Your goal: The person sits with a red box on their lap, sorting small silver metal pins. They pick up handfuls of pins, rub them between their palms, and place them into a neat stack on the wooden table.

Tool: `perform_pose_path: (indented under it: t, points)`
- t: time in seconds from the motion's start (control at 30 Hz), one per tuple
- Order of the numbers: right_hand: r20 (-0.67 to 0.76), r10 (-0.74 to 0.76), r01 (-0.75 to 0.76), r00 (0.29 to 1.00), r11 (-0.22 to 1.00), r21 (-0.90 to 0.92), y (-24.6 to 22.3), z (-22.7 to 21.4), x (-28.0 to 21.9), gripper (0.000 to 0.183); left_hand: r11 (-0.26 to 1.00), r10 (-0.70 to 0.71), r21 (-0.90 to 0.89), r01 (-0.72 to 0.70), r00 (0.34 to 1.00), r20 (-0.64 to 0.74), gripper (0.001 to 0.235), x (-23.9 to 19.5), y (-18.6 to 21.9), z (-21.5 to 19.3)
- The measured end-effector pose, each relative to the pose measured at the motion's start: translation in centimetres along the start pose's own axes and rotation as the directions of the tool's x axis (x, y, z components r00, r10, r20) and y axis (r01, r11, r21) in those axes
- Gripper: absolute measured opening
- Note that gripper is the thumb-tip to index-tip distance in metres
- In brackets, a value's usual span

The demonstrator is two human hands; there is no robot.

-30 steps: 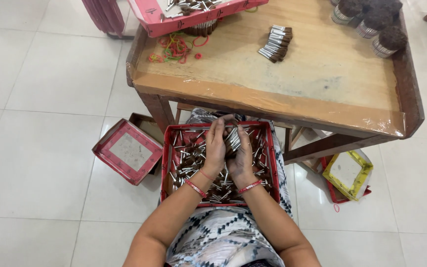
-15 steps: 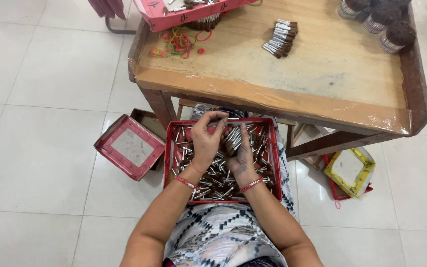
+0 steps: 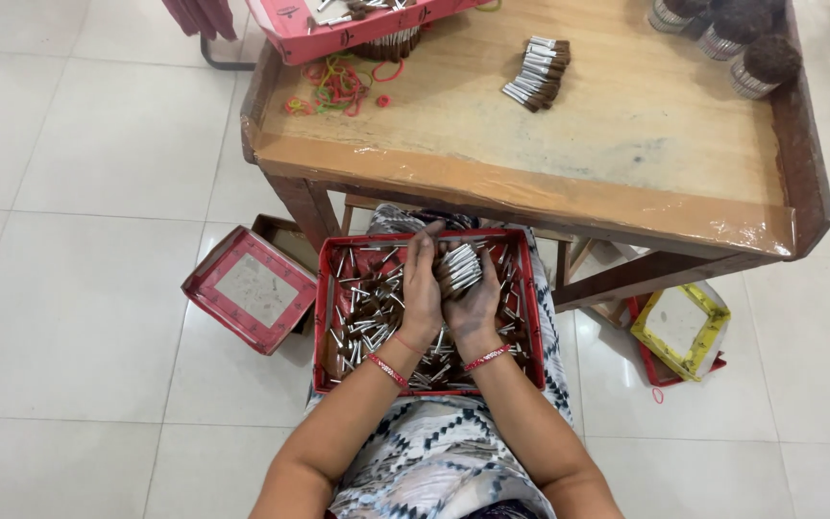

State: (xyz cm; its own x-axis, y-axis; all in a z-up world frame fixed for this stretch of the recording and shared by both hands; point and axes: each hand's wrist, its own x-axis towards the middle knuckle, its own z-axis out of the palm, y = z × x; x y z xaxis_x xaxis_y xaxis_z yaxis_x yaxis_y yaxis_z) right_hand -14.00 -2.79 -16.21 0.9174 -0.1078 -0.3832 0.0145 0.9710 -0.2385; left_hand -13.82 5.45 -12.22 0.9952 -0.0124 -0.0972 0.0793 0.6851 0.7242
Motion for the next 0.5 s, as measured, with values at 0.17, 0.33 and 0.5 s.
perform_pose_path:
  t: [0.17,0.33,0.5]
  points:
    - [0.037,0.000,0.002,0.999,0.999,-0.048,0.3,2.7,-2.5,0.039,0.992,0.095,0.089,-0.093,0.995,-0.017,0.040,1.5,1.2,0.2]
    - [0.105,-0.019,0.029,0.994,0.995,-0.090,0.4,2.8,-2.5,0.037,0.993,0.039,0.110,-0.038,0.999,-0.002,0.038,1.5,1.2,-0.4]
    - [-0.070,0.075,-0.078,0.995,0.996,-0.043,0.6,1.9,-2.1,0.031,0.906,0.137,0.374,-0.199,0.973,0.186,0.052,0.2,2.1,0.0]
